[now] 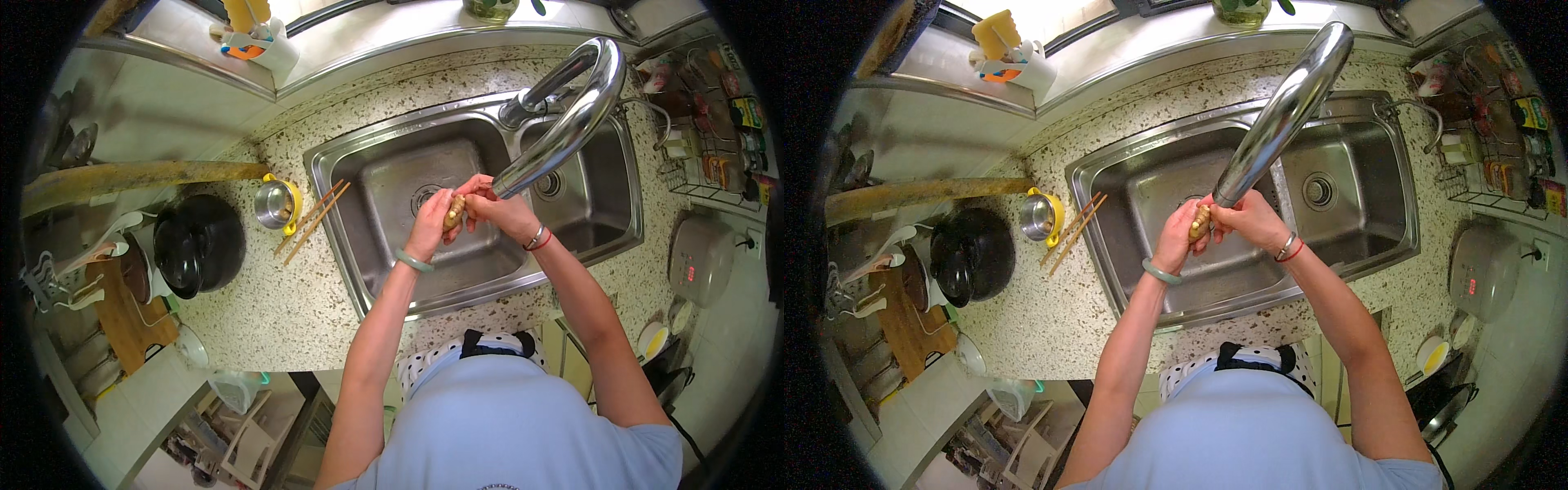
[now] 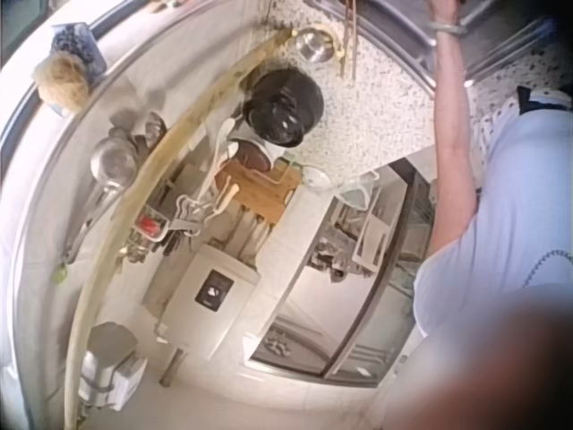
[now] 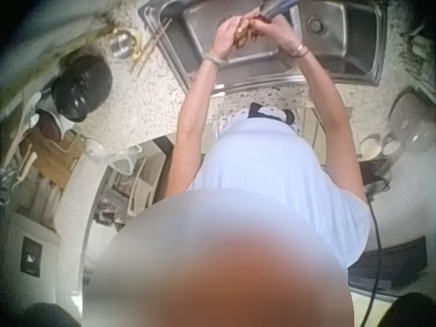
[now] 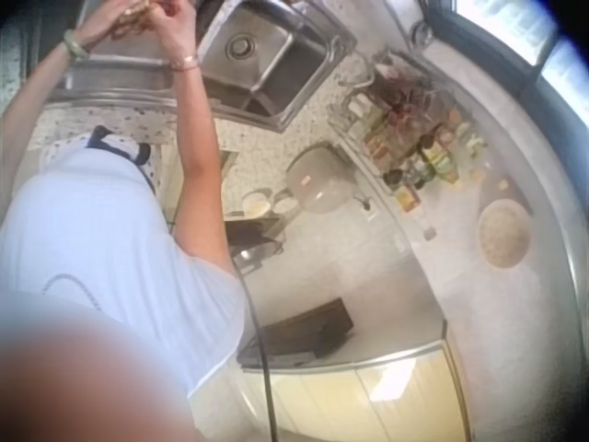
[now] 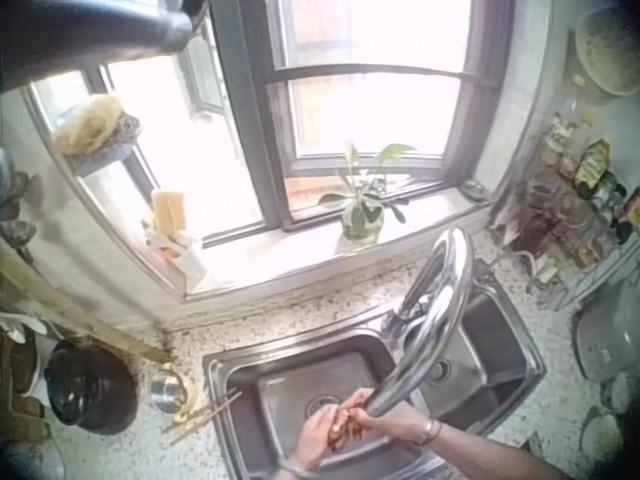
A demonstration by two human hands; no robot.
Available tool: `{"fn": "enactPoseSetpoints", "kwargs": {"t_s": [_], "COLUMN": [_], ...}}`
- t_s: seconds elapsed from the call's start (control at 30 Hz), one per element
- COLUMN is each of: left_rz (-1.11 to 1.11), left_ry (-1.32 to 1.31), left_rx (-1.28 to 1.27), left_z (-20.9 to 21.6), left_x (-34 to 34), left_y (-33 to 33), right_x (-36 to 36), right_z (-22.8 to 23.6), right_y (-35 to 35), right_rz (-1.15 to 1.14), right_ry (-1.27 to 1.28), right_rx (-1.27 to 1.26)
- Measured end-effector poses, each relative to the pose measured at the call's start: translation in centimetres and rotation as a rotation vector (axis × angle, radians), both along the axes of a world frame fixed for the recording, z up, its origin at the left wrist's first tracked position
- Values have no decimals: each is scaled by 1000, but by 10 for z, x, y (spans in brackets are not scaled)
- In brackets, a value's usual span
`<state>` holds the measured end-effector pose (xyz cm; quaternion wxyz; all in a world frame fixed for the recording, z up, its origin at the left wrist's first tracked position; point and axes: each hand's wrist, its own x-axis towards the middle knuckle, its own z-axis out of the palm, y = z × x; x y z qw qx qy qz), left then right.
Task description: The person washes a piece of ginger under running water in a kitchen sink, then rinses chopsticks and wipes the sink area with a cloth. Finally, they handle a small metal strainer over a trash bin.
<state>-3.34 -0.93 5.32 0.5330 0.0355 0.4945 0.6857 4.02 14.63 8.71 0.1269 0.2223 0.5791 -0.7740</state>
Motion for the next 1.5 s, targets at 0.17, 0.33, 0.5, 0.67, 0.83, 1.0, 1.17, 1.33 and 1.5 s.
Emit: {"fn": "enactPoseSetpoints", "kwargs": {"t_s": [0.17,0.33,0.5,0.67,0.83,1.0,1.17,1.33,1.5], "left_rz": [-64,-96,-72,100,108,134,231,188,162], "left_ry": [-93,-361,-362,278,857,1045,953,1010,995], "left_rx": [10,170,148,-205,-475,-534,-461,-511,-359], "left_z": [7,12,23,4,5,12,7,3,21], "left_x": [-5,-8,-9,-4,9,7,1,3,12], "left_y": [-1,-3,1,9,19,17,13,15,20], "right_x": [-1,0,2,-1,-5,-15,-7,0,-5], "right_z": [7,5,-3,-2,-18,-22,-20,-15,-25], "right_y": [0,0,-2,-5,-23,-29,-25,-34,-27], "right_rz": [2,7,-35,-87,-263,-414,-360,-339,-429], "right_ry": [19,68,83,50,52,-26,-41,-14,-65], "right_rx": [16,-46,-37,-45,-38,-245,-400,33,19]}}
